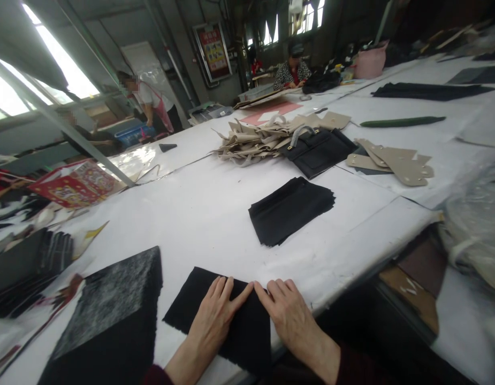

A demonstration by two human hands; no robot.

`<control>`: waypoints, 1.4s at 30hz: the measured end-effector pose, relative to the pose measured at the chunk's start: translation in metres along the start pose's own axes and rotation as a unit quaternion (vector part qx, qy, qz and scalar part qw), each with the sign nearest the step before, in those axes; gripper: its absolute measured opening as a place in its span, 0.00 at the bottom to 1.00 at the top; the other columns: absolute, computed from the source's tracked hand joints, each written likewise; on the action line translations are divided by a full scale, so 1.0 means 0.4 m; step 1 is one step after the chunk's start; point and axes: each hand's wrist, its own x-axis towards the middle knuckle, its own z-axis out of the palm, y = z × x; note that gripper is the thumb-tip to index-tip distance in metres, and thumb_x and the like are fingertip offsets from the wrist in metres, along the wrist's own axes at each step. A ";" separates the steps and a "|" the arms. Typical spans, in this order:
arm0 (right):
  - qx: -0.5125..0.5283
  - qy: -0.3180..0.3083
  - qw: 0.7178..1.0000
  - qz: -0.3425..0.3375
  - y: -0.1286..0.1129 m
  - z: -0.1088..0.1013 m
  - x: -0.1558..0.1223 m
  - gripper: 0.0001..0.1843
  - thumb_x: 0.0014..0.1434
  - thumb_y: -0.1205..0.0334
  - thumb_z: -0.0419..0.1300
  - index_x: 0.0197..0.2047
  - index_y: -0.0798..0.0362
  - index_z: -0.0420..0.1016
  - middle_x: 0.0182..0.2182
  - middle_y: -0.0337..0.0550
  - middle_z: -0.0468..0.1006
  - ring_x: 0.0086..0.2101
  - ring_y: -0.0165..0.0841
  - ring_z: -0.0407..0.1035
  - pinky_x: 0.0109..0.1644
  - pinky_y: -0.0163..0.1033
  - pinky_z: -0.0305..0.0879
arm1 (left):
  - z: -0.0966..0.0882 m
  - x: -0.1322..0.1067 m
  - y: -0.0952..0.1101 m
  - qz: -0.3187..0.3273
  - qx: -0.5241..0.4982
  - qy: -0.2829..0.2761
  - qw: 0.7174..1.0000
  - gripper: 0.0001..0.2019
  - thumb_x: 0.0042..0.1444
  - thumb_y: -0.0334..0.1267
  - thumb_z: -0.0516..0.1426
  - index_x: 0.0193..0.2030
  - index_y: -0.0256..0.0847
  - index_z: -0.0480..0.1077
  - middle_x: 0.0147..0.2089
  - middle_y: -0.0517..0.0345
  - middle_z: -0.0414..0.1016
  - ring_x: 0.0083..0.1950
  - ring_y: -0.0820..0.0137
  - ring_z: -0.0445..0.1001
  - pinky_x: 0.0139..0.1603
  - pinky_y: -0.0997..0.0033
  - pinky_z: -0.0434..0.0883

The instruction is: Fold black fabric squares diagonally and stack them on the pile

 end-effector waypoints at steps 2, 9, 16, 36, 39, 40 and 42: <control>-0.003 0.000 1.000 0.007 -0.005 -0.004 0.002 0.27 0.60 0.73 0.55 0.63 0.57 0.62 0.37 0.45 0.68 0.37 0.38 0.59 0.42 0.45 0.54 | -0.001 0.001 0.001 -0.002 0.004 -0.002 1.000 0.46 0.52 0.18 0.48 0.73 0.56 0.34 0.59 0.46 0.62 0.59 0.56 0.64 0.63 0.51 0.62; -0.007 0.016 1.000 0.015 -0.007 -0.006 -0.002 0.23 0.60 0.73 0.55 0.59 0.57 0.66 0.36 0.44 0.68 0.36 0.38 0.59 0.42 0.46 0.54 | 0.010 0.000 0.003 -0.004 0.017 0.001 1.000 0.47 0.51 0.18 0.48 0.73 0.58 0.34 0.60 0.48 0.63 0.60 0.55 0.64 0.63 0.49 0.62; -0.014 0.021 0.999 0.025 -0.003 -0.007 -0.003 0.23 0.59 0.73 0.55 0.58 0.59 0.67 0.36 0.45 0.69 0.36 0.38 0.59 0.42 0.47 0.54 | 0.008 0.001 0.008 -0.003 0.021 0.000 1.000 0.47 0.52 0.19 0.49 0.73 0.58 0.35 0.59 0.48 0.63 0.60 0.56 0.65 0.63 0.50 0.62; 0.041 0.004 0.999 0.001 0.034 0.000 -0.013 0.24 0.57 0.74 0.56 0.57 0.53 0.68 0.36 0.43 0.69 0.37 0.36 0.61 0.43 0.43 0.55 | 0.028 -0.070 -0.119 -0.127 -0.072 0.012 0.989 0.38 0.48 0.15 0.46 0.66 0.42 0.61 0.62 0.49 0.66 0.61 0.62 0.66 0.67 0.53 0.57; 0.068 0.011 0.997 0.014 0.038 -0.015 0.010 0.19 0.58 0.75 0.55 0.51 0.52 0.72 0.35 0.43 0.69 0.37 0.35 0.62 0.42 0.42 0.54 | 0.011 -0.063 -0.137 -0.147 -0.106 0.020 0.983 0.33 0.51 0.17 0.46 0.63 0.44 0.65 0.61 0.50 0.68 0.60 0.63 0.68 0.66 0.54 0.58; 0.072 0.015 0.997 0.019 0.032 -0.022 0.023 0.18 0.59 0.74 0.54 0.51 0.52 0.72 0.36 0.43 0.70 0.38 0.35 0.62 0.42 0.42 0.54 | 0.005 -0.059 -0.140 -0.157 -0.112 0.030 0.981 0.32 0.52 0.18 0.46 0.62 0.44 0.66 0.61 0.51 0.68 0.60 0.64 0.68 0.66 0.55 0.59; 0.075 0.022 0.997 0.017 0.008 -0.033 0.056 0.18 0.62 0.72 0.53 0.54 0.52 0.70 0.39 0.45 0.71 0.40 0.37 0.63 0.43 0.43 0.55 | -0.005 -0.049 -0.140 -0.169 -0.112 0.054 0.978 0.32 0.53 0.18 0.46 0.63 0.44 0.65 0.62 0.51 0.67 0.61 0.64 0.67 0.66 0.55 0.59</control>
